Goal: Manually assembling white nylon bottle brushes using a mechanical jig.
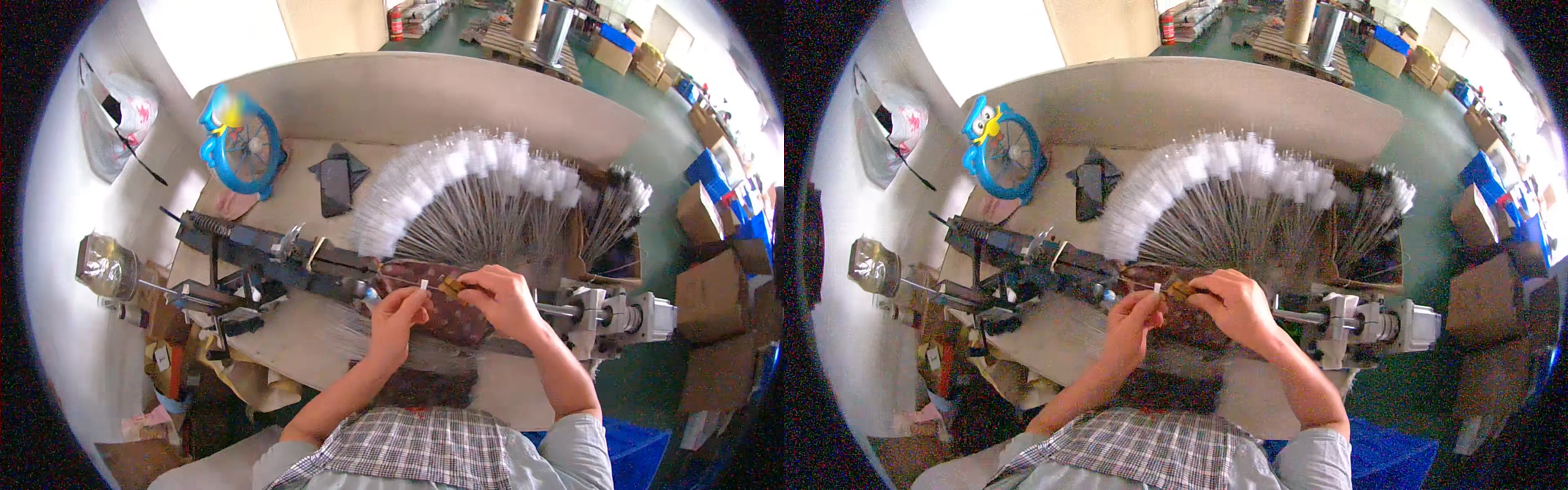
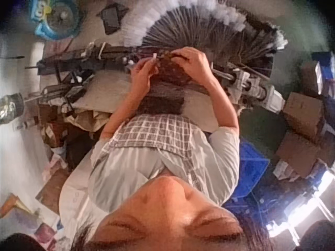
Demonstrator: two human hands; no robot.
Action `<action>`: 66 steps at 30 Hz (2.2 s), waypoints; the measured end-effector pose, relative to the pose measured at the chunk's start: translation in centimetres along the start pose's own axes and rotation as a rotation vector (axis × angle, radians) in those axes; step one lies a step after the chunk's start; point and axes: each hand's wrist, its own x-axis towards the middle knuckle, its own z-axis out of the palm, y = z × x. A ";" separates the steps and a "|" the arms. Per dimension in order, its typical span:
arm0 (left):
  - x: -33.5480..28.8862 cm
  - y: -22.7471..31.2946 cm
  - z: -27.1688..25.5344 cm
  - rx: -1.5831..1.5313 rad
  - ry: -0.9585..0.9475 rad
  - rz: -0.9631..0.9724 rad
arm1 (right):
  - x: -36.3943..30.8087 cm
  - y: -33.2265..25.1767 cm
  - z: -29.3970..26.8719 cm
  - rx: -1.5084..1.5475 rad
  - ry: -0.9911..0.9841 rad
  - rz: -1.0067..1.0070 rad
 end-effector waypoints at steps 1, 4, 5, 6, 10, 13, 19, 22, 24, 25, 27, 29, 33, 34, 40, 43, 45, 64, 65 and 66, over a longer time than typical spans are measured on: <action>0.5 -0.4 0.5 0.019 -0.011 0.009 | -0.1 0.0 -0.3 0.028 -0.007 0.033; 1.0 -0.9 1.2 0.046 -0.030 0.026 | -0.4 -0.2 -0.9 0.142 -0.056 0.200; 0.8 -0.9 1.2 0.052 -0.027 0.024 | -0.5 -0.2 -0.9 0.105 -0.062 0.115; 0.6 -0.8 1.4 0.009 0.008 0.033 | -0.5 0.0 -1.0 0.065 -0.070 0.025; 0.2 0.2 0.7 -0.105 0.195 0.061 | 0.1 0.1 -0.3 -0.105 -0.008 -0.220; 0.0 1.6 0.7 -0.126 0.225 -0.018 | 2.5 -1.6 1.6 -0.315 0.118 -0.298; -0.1 1.7 -0.2 -0.165 0.153 -0.082 | 4.4 -1.2 5.7 -0.323 0.023 -0.244; -0.2 1.9 -0.6 -0.069 0.103 -0.089 | 4.3 -1.8 5.2 -0.248 0.001 -0.174; 0.0 2.1 -0.8 0.006 0.063 -0.090 | 4.5 -1.8 5.0 -0.108 -0.112 -0.034; 0.1 2.2 -1.0 -0.025 0.034 -0.148 | 4.8 -1.7 5.1 -0.054 -0.159 0.021; 0.4 2.2 -0.9 -0.062 0.003 -0.204 | 4.6 -1.7 5.2 -0.043 -0.136 0.024; 0.6 2.1 -0.3 -0.232 0.058 -0.154 | 4.2 -1.3 5.4 -0.103 -0.026 -0.061; 0.4 1.5 0.1 -0.374 0.151 -0.100 | 3.2 -3.5 6.1 -0.309 0.135 -0.185; 0.3 1.5 0.0 -0.390 0.117 -0.051 | 3.2 -3.7 6.9 -0.303 0.141 -0.181; 0.5 0.9 0.2 -0.473 0.091 -0.035 | 2.4 -2.5 7.0 -0.386 0.275 -0.205; 0.6 0.9 0.5 -0.459 0.177 -0.018 | 2.5 -2.4 6.7 -0.387 0.260 -0.294; 0.6 1.0 0.7 -0.424 0.204 -0.008 | 2.6 -2.3 6.9 -0.390 0.215 -0.337; 0.4 0.4 0.5 -0.518 0.140 0.039 | 3.0 -2.9 6.0 -0.355 0.109 -0.308; 0.3 0.3 0.5 -0.542 0.131 0.025 | 3.0 -3.0 5.9 -0.344 0.099 -0.309; 0.3 0.3 0.5 -0.546 0.133 0.026 | 3.1 -3.0 5.9 -0.330 0.091 -0.312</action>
